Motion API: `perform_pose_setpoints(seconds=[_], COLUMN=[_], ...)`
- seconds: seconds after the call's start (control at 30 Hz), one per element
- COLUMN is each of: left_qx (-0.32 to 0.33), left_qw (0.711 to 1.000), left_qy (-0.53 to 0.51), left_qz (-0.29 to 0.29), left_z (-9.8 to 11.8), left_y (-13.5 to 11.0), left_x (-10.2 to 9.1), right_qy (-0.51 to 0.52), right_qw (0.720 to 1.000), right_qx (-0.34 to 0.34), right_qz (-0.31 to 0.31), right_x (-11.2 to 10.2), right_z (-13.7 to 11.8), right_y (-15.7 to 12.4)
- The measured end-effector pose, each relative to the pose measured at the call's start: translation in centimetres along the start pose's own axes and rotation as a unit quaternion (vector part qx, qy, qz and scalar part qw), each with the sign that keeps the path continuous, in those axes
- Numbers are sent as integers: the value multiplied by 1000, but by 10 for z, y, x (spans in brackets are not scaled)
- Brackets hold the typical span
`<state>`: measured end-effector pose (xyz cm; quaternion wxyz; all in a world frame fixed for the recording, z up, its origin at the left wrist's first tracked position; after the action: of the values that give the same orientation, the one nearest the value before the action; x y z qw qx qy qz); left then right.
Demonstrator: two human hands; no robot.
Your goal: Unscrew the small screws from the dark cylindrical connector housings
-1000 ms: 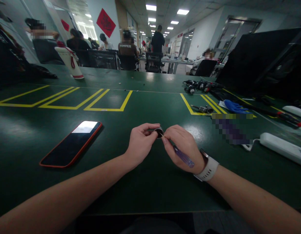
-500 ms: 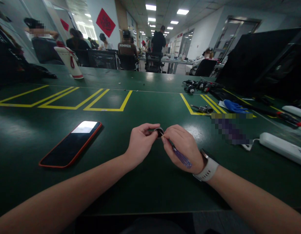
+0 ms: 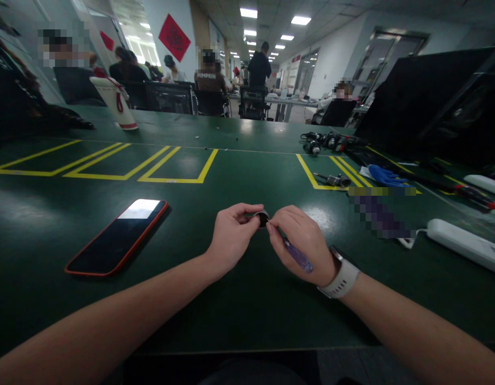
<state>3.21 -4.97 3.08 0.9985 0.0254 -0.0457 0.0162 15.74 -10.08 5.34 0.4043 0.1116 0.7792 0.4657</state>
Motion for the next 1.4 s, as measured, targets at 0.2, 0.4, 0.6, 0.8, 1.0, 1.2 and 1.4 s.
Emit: perform_pose_setpoints(seconds=[0.2, 0.4, 0.6, 0.8, 1.0, 1.2, 1.4], left_qx=[0, 1, 1, 0, -11, -15, -22], left_qw=[1000, 1000, 1000, 1000, 999, 996, 995], left_qy=[-8, -5, -5, -24, -2, -2, -10], left_qz=[4, 1, -3, -7, -43, -85, -99], left_z=[0, 1, -2, -4, -4, -12, -13], left_y=[-1, -1, -1, 3, 3, 4, 7], left_x=[-1, 0, 0, 0, 2, 5, 4], right_qy=[46, 30, 18, 66, -6, -32, -56], right_qw=[999, 999, 1000, 995, 1000, 997, 998], right_qx=[-21, -15, -12, -43, -18, -15, -20], right_qz=[11, 4, 2, 64, 20, -64, 21], right_x=[-2, -1, 1, -7, 0, 16, 11], right_z=[-4, -3, 1, -4, 14, 31, 46], right_y=[-1, -1, -2, 0, -2, -9, -4])
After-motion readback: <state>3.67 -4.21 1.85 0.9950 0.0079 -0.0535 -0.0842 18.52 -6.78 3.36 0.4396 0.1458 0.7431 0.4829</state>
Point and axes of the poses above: each hand's wrist, its own y-axis towards the middle knuckle, its own x-axis out of the palm, z = x × y, the point moved 3 cm from there along y, towards the middle knuckle, and after that the axes turned 14 degrees about z, right-handed, at the moved point
